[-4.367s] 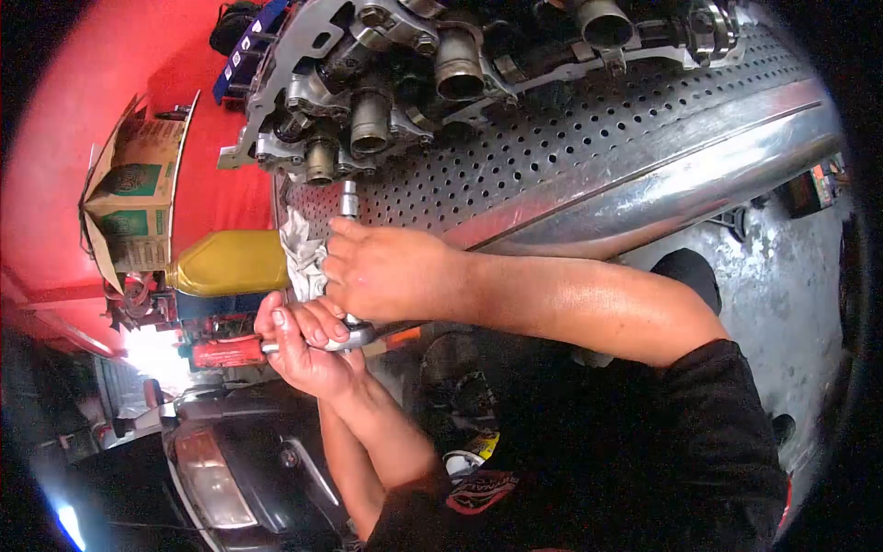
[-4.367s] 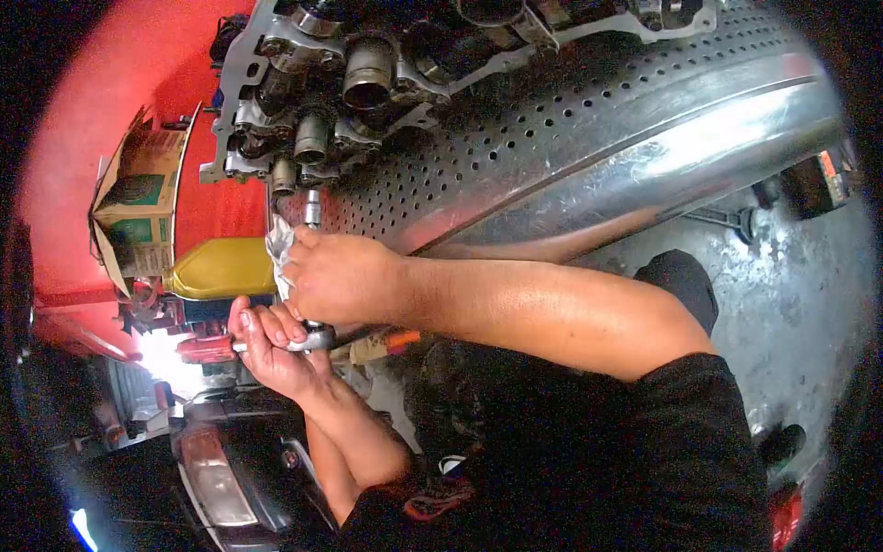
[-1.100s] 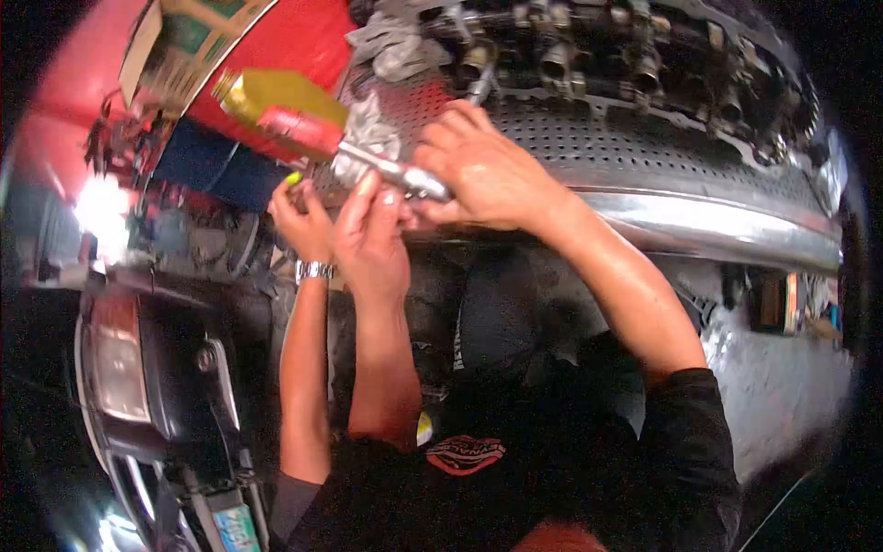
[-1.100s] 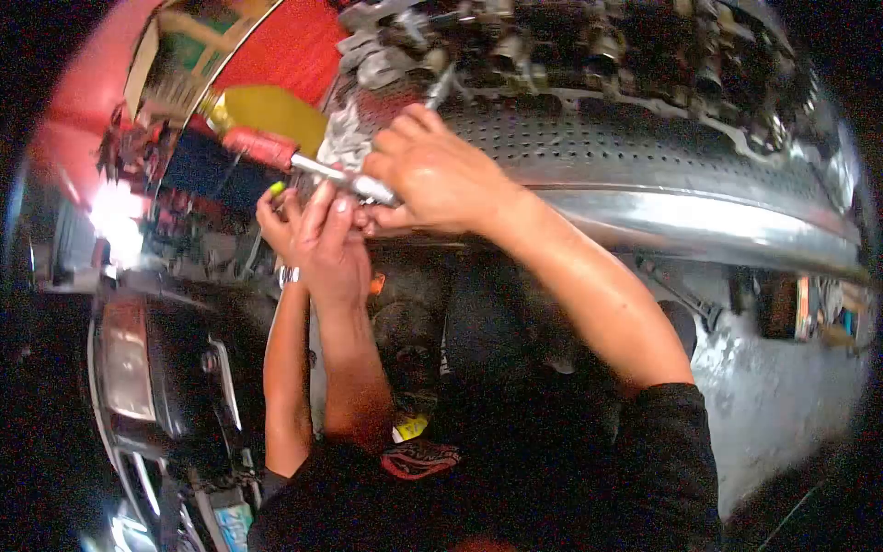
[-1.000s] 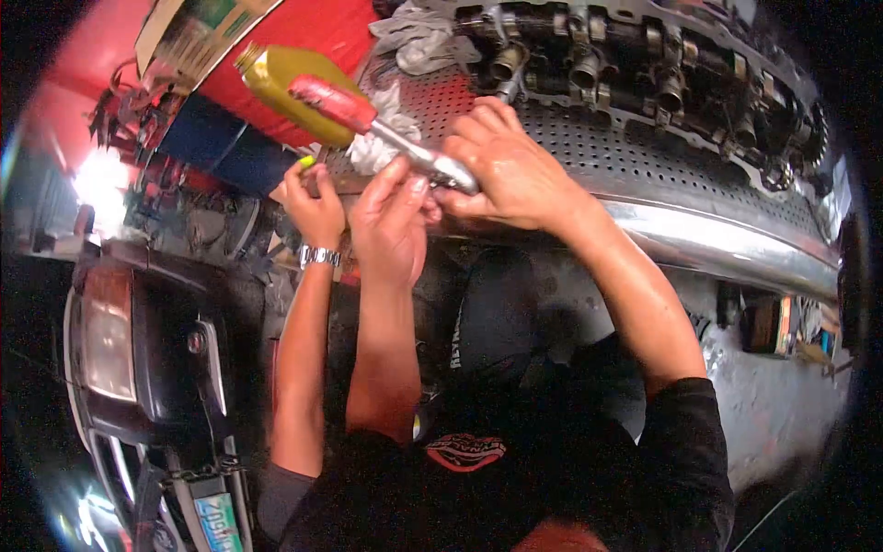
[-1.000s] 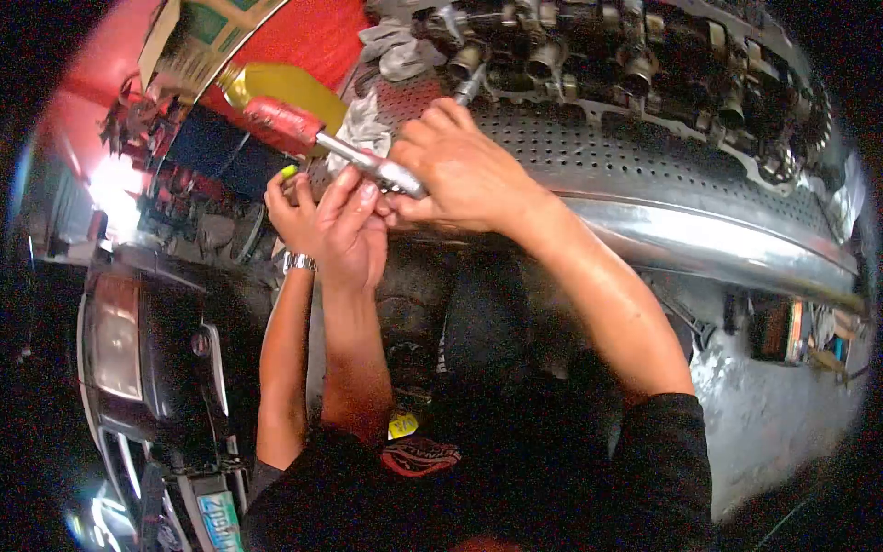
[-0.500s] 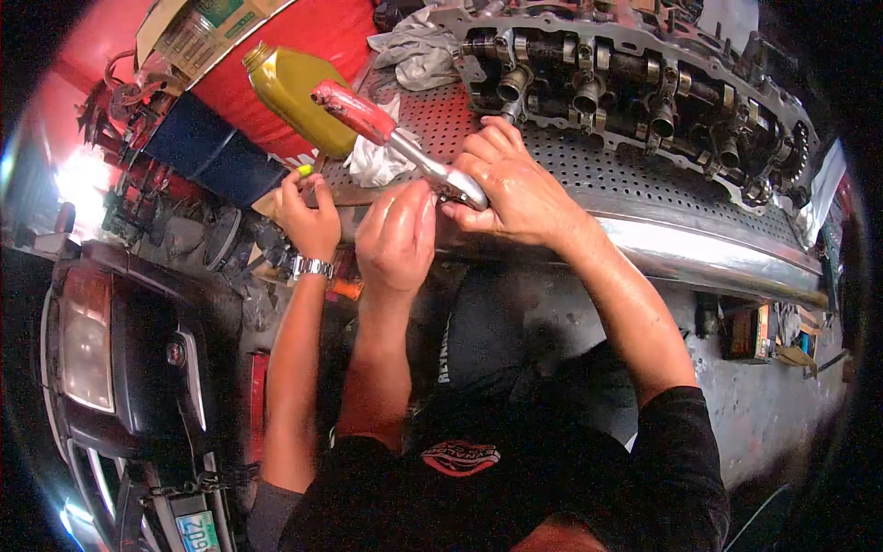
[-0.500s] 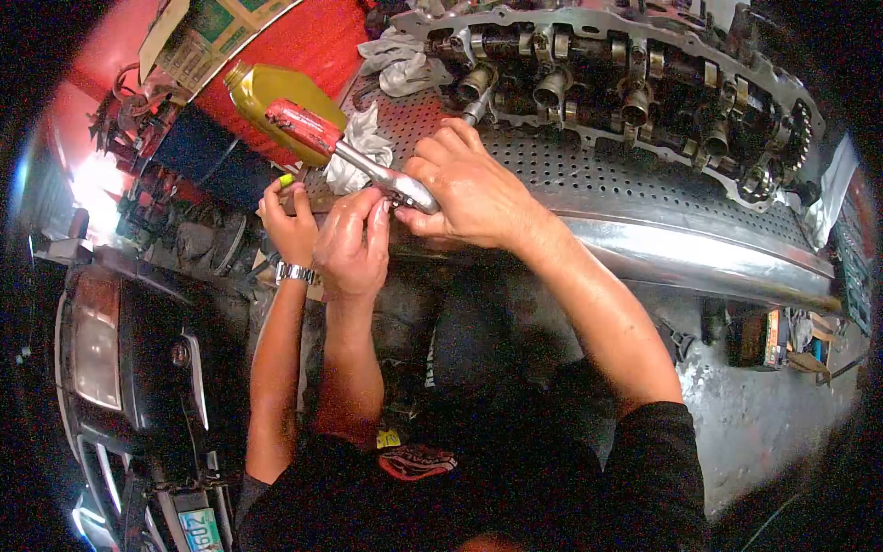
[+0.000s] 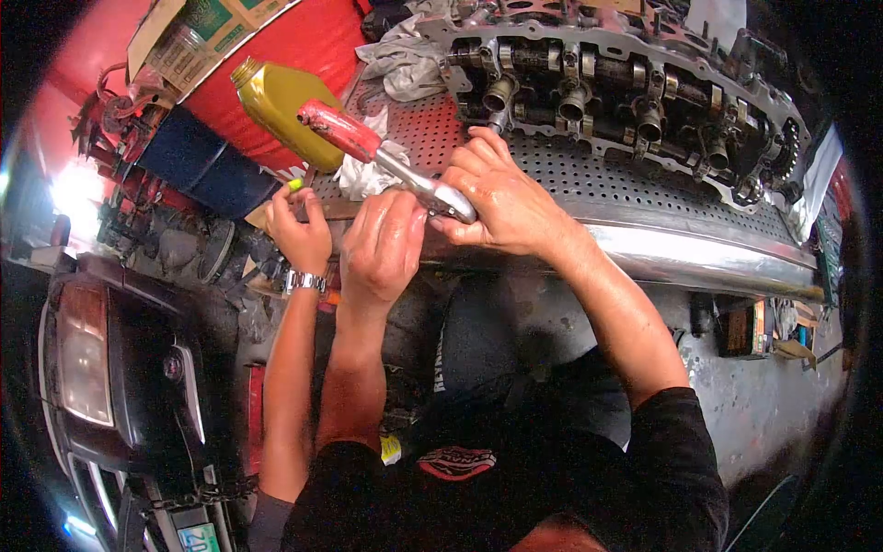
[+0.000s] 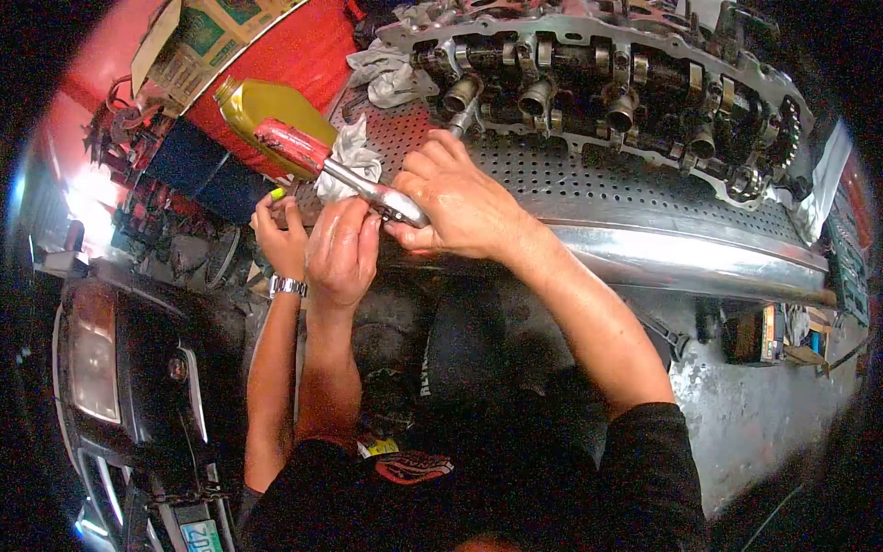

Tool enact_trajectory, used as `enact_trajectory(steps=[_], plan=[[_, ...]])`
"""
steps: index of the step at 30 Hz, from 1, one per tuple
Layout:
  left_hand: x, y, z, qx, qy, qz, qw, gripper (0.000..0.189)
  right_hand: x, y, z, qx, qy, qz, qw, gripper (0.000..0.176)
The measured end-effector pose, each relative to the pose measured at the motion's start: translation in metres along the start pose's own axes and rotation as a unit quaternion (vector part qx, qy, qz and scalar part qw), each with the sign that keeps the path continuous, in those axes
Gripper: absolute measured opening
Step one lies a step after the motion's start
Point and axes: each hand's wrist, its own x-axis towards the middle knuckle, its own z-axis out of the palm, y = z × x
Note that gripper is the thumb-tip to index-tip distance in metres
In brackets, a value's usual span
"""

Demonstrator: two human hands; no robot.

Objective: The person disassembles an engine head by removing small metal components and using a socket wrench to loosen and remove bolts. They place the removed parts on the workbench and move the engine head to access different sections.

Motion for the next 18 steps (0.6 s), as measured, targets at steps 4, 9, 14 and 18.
enact_trajectory(steps=[4, 9, 14, 18], plan=[[-0.002, -0.009, 0.004, 0.014, 0.017, 0.03, 0.999, 0.021, 0.0, 0.001, -0.001, 0.012, 0.006, -0.001, 1.0, 0.044], [0.011, -0.013, 0.01, 0.049, 0.084, 0.044, 0.994, 0.011, 0.0, 0.0, 0.001, 0.006, 0.014, 0.008, 1.0, 0.042], [-0.01, 0.035, 0.016, -0.401, 0.159, -0.467, 0.772, 0.01, 0.001, 0.001, 0.001, -0.006, -0.006, 0.01, 1.0, 0.043], [-0.008, 0.048, 0.013, -0.555, 0.168, -0.542, 0.608, 0.015, -0.002, 0.002, 0.003, -0.009, 0.011, -0.003, 1.0, 0.043]])
